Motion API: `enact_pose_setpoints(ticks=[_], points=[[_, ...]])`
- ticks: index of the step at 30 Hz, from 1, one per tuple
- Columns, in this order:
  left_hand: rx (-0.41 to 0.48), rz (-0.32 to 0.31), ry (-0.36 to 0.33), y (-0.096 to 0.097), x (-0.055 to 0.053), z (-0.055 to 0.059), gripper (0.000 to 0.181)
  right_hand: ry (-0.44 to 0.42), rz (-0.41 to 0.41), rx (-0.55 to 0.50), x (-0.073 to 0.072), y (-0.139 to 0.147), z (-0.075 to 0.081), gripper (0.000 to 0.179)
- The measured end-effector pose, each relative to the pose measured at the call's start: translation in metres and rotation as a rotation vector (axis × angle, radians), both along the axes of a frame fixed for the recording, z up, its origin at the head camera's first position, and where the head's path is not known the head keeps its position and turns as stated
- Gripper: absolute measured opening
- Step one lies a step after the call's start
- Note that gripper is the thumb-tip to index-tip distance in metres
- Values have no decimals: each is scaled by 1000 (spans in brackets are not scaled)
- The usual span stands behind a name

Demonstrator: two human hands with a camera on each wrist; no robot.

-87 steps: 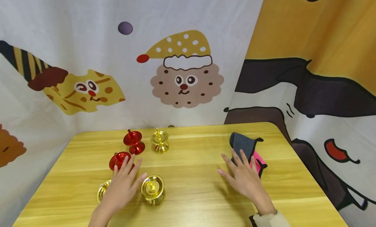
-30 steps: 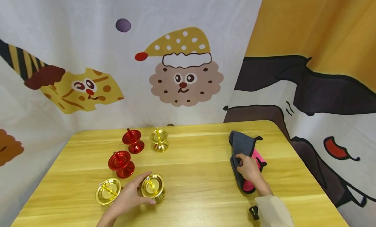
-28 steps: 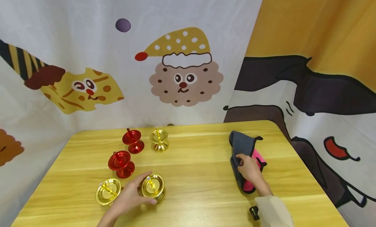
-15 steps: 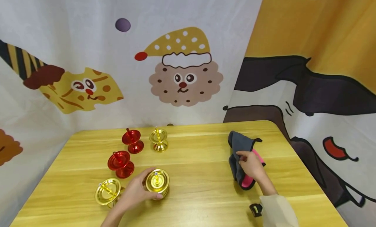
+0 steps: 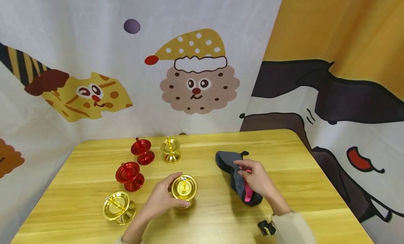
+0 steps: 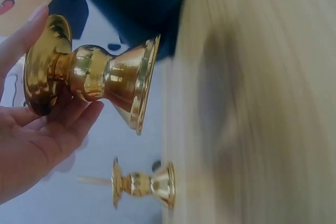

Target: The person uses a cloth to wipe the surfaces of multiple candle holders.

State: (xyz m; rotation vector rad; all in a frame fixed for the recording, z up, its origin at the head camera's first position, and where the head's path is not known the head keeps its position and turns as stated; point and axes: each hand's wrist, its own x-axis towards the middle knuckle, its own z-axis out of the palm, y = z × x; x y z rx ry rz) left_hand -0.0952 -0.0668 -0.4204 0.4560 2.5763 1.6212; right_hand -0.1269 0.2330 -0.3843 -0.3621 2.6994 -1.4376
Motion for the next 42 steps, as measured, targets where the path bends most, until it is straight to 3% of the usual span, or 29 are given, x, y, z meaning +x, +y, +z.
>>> enact_pose_setpoints(ticks=[6,12,17,23,28,32,36,42], points=[[-2,-43,27,20,-3,3,90,32,75,-54,6,-24,3,31],[-34,-81,55,38,-3,2,90,-15,116,-122,14,-46,5,30],[-43,-103,26,46,-1,-2,90,-19,161,-199,20,-58,2,29],[48,-114,-26,46,0,-2,88,-12,238,-261,21,-62,-5,26],[112,-110,-91,43,-1,0,84,-21,357,-262,20,-57,-10,31],[147,-117,-121,40,-1,3,86,-30,441,-200,19,-54,-10,39],[144,-124,-120,38,-1,4,85,-34,457,-127,18,-54,-7,45],[181,-137,-138,38,-2,1,81,-42,406,-126,18,-56,-7,43]])
